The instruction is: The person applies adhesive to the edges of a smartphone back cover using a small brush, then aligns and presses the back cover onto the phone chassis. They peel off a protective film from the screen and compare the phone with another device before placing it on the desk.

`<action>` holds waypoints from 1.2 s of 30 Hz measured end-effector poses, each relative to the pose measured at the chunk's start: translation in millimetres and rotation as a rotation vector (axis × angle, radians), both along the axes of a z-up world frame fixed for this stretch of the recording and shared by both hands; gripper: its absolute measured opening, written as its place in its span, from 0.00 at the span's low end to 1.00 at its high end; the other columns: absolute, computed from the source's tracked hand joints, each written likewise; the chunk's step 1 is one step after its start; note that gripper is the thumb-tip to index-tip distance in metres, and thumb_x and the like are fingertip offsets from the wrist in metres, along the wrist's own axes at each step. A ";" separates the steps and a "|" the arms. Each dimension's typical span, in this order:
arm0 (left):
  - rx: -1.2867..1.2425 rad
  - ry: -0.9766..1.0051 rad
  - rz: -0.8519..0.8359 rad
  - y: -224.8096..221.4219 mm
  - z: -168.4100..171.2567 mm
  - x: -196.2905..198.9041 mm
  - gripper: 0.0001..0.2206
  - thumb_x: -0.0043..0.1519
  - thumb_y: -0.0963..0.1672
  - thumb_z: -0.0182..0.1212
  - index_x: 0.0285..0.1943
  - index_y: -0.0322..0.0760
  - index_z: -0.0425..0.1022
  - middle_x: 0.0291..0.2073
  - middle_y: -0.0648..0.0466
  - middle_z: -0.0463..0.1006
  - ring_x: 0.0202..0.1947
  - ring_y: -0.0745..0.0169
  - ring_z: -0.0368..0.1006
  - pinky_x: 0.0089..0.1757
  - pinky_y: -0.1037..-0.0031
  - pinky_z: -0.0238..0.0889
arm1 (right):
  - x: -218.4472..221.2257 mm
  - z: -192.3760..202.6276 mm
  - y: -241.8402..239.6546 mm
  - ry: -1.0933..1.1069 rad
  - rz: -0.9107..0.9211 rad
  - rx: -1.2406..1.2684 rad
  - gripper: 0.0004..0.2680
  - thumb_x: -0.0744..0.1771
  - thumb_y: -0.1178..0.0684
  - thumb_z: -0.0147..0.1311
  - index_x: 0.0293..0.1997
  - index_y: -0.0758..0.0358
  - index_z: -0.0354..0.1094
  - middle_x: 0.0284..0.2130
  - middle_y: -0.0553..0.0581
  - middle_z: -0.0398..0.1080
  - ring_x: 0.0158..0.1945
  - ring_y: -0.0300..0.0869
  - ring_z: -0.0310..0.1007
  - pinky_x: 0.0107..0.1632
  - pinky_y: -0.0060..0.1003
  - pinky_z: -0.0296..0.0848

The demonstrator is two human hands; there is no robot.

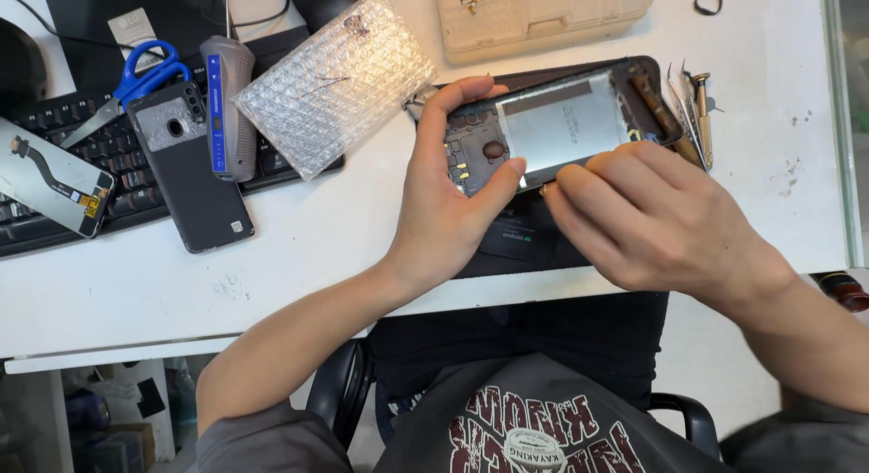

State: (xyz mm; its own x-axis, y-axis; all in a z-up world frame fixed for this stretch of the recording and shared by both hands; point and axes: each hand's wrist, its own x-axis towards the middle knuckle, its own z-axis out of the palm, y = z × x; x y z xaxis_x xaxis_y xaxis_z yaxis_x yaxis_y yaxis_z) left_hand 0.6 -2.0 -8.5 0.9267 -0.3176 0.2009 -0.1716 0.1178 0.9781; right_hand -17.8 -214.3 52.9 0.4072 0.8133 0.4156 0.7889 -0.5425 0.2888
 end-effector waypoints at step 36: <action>0.027 -0.091 -0.289 10.6 12.6 13.9 0.34 0.64 0.41 0.70 0.77 0.37 0.53 0.70 0.48 0.59 0.71 0.58 0.63 0.68 0.67 0.66 | 10.6 -45.4 -74.1 1.382 -0.470 0.568 0.34 0.55 0.48 0.70 0.68 0.60 0.61 0.47 0.60 0.74 0.47 0.45 0.73 0.47 0.41 0.73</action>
State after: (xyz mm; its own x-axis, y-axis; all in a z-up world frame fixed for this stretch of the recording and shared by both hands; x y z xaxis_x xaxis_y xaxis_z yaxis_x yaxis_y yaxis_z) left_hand 14.5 8.6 4.2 0.7758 -0.5718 0.2667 -0.2216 0.1488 0.9637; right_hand -7.2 -288.4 7.5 0.8797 0.3813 -0.2841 -0.0055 -0.5892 -0.8080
